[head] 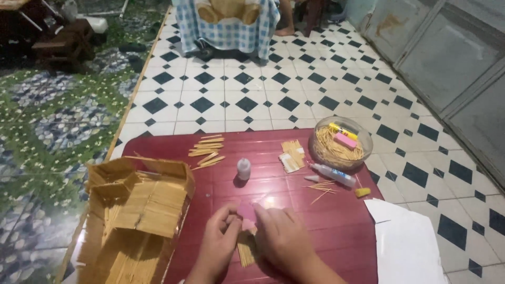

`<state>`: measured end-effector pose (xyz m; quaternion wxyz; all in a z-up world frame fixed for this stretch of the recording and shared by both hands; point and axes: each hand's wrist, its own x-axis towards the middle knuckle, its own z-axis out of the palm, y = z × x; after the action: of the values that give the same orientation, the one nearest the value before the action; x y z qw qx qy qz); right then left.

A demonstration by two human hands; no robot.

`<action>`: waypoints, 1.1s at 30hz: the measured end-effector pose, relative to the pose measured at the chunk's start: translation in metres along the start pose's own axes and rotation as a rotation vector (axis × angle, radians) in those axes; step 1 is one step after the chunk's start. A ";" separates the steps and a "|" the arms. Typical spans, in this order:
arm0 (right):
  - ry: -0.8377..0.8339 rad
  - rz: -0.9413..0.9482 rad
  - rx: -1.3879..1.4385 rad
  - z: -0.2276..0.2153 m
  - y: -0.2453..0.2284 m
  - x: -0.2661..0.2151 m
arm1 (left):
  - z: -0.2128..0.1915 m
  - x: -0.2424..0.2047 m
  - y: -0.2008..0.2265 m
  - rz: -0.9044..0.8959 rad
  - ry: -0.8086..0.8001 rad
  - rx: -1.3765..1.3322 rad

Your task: Assembling a small structure using toothpicks and glue on a red table

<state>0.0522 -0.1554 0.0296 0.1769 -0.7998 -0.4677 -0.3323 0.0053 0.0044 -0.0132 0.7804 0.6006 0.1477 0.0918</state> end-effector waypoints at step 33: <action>-0.074 0.113 0.029 0.013 0.016 -0.021 | 0.009 -0.010 0.033 -0.123 -0.100 0.064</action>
<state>0.0632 -0.1689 0.0055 0.1896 -0.8341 -0.4326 -0.2850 -0.0001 0.0019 0.0214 0.7713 0.6190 0.1480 0.0090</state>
